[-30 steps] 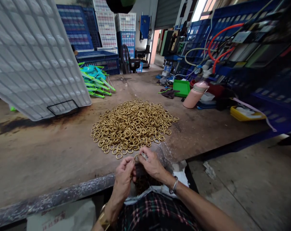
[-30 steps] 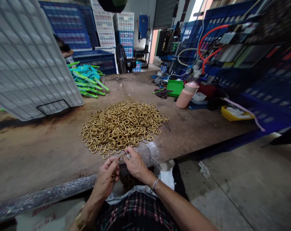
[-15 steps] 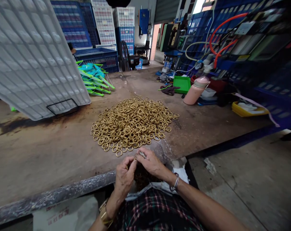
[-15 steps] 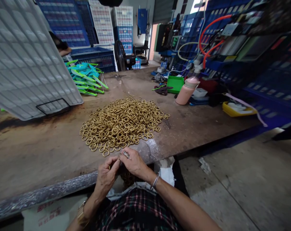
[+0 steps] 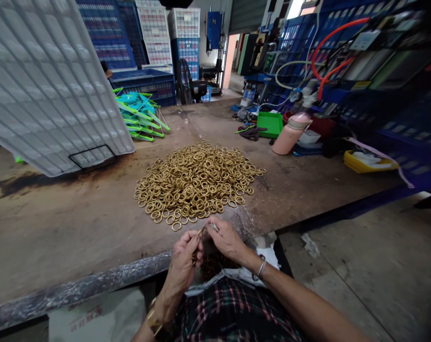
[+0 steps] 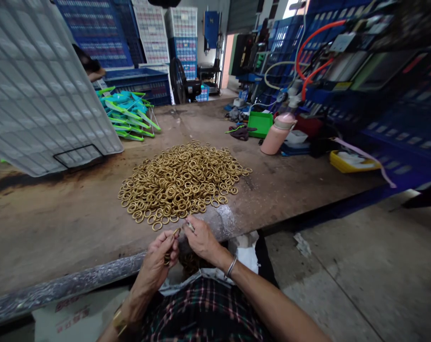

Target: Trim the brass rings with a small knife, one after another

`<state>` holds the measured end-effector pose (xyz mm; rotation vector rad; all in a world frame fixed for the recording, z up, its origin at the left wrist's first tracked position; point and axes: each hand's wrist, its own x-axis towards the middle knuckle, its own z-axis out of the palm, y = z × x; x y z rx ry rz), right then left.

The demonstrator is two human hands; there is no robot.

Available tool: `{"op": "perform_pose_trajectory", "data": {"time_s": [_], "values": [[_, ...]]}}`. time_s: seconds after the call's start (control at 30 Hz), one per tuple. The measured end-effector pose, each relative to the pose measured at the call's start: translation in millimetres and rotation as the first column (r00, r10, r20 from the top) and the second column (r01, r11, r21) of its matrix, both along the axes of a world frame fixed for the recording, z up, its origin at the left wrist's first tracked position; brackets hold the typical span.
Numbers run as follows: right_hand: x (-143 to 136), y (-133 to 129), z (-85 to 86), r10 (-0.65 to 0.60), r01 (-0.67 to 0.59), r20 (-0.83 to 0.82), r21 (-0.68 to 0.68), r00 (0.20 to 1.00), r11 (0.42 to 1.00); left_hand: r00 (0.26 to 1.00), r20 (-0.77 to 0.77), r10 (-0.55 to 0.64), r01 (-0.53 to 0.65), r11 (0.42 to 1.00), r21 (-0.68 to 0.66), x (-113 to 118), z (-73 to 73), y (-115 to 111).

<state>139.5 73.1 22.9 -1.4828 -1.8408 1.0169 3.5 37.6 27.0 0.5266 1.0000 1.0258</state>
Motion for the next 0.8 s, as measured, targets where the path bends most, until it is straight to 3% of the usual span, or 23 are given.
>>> {"op": "perform_pose_trajectory", "data": {"time_s": [0.13, 0.23, 0.8], "values": [[2, -7, -2.1, 0.115, -0.151, 0.292, 0.105, 0.949, 0.983, 0.998, -0.062, 0.028, -0.026, 0.999, 0.039, 1, -2.8, 1], [-1, -10, -1.5, 0.142, -0.203, 0.407, 0.110, 0.902, 0.973, 0.991, -0.129, 0.042, -0.033, 0.997, 0.070, 1, -6.1, 2], [-8, -12, -0.6, 0.197, -0.231, 0.610, -0.024, 0.768, 0.973, 0.947, -0.311, 0.078, -0.039, 0.991, 0.129, 1, -7.4, -1]]}}
